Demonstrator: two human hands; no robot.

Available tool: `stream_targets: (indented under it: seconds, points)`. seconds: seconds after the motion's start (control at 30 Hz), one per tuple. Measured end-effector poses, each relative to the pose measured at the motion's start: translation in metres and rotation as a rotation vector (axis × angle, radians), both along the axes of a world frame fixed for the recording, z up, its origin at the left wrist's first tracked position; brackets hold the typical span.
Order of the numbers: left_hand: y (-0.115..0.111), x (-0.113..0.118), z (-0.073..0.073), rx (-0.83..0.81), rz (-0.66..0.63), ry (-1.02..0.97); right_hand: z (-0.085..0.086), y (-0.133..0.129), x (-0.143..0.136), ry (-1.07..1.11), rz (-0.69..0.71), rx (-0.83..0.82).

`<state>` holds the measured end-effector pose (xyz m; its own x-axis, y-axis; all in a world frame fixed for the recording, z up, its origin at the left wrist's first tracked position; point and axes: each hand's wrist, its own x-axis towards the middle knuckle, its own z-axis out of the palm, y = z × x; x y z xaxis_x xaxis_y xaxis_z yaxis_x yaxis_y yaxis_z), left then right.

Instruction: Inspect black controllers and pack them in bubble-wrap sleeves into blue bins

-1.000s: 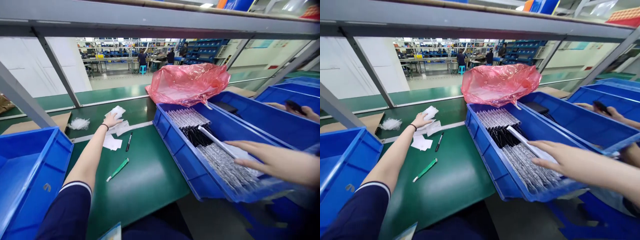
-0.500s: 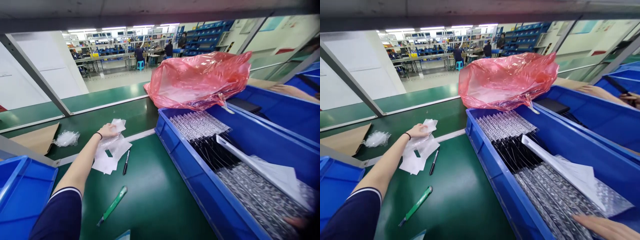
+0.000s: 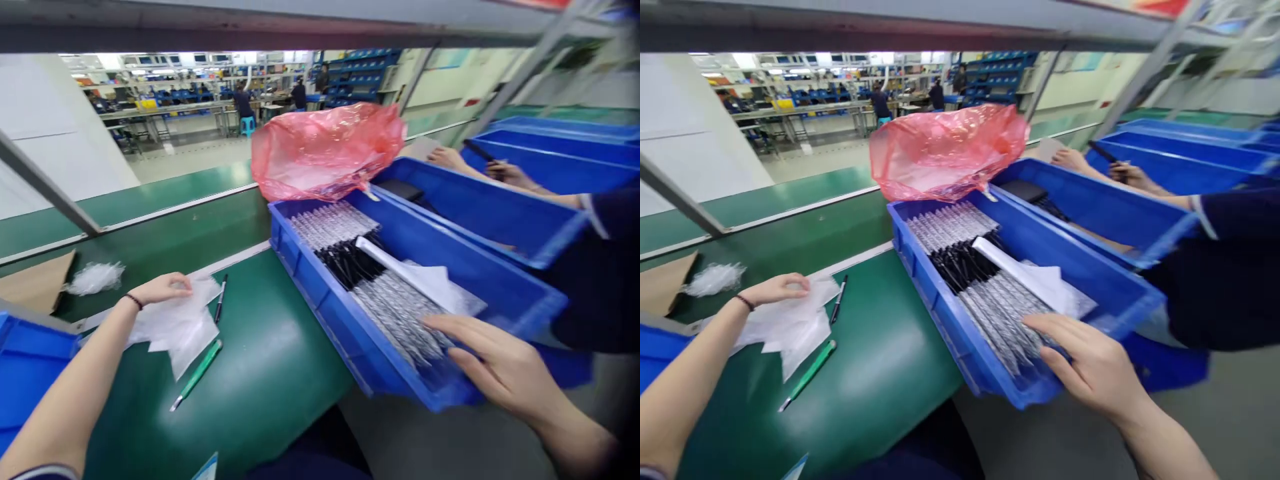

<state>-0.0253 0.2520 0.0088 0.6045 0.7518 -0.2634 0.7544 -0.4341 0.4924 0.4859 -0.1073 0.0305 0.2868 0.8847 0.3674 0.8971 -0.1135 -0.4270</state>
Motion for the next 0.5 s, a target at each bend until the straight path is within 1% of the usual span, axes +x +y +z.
stream_targets:
  seconds: [0.03,0.07,0.1,0.13,0.17,0.2,0.23,0.27,0.3,0.37,0.4,0.43,0.5]
  points:
    - [-0.009,0.010,0.007,0.047,0.013,-0.015,0.010,0.002,0.009,-0.036,0.074,0.019]
    - [-0.020,0.025,0.014,0.110,0.047,-0.068,0.019,0.007,0.021,-0.079,0.079,0.043]
    - [-0.035,0.045,0.021,0.146,0.081,-0.160,0.029,0.013,0.035,-0.115,0.002,0.074]
    - [-0.053,0.069,0.027,0.136,0.117,-0.282,0.037,0.020,0.051,-0.157,-0.106,0.063]
    - [-0.074,0.097,0.032,0.044,0.144,-0.426,0.043,0.028,0.068,-0.202,-0.237,0.003]
    - [-0.095,0.129,0.035,-0.105,0.167,-0.570,0.047,0.035,0.083,-0.236,-0.362,-0.104]
    - [-0.117,0.161,0.037,-0.248,0.210,-0.694,0.050,0.042,0.097,-0.256,-0.443,-0.199]
    - [-0.137,0.194,0.037,-0.367,0.255,-0.773,0.050,0.047,0.108,-0.264,-0.481,-0.240]
    - [-0.154,0.225,0.035,-0.451,0.281,-0.844,0.049,0.050,0.116,-0.269,-0.502,-0.264]
    - [-0.175,0.277,0.029,-0.535,0.300,-1.066,0.042,0.050,0.124,-0.272,-0.515,-0.245]
    - [-0.180,0.298,0.026,-0.541,0.340,-1.153,0.037,0.048,0.125,-0.269,-0.522,-0.228]
    - [-0.182,0.313,0.022,-0.524,0.380,-1.187,0.032,0.044,0.125,-0.256,-0.527,-0.203]
    - [-0.181,0.330,0.016,-0.490,0.462,-1.210,0.024,0.036,0.124,-0.204,-0.521,-0.142]
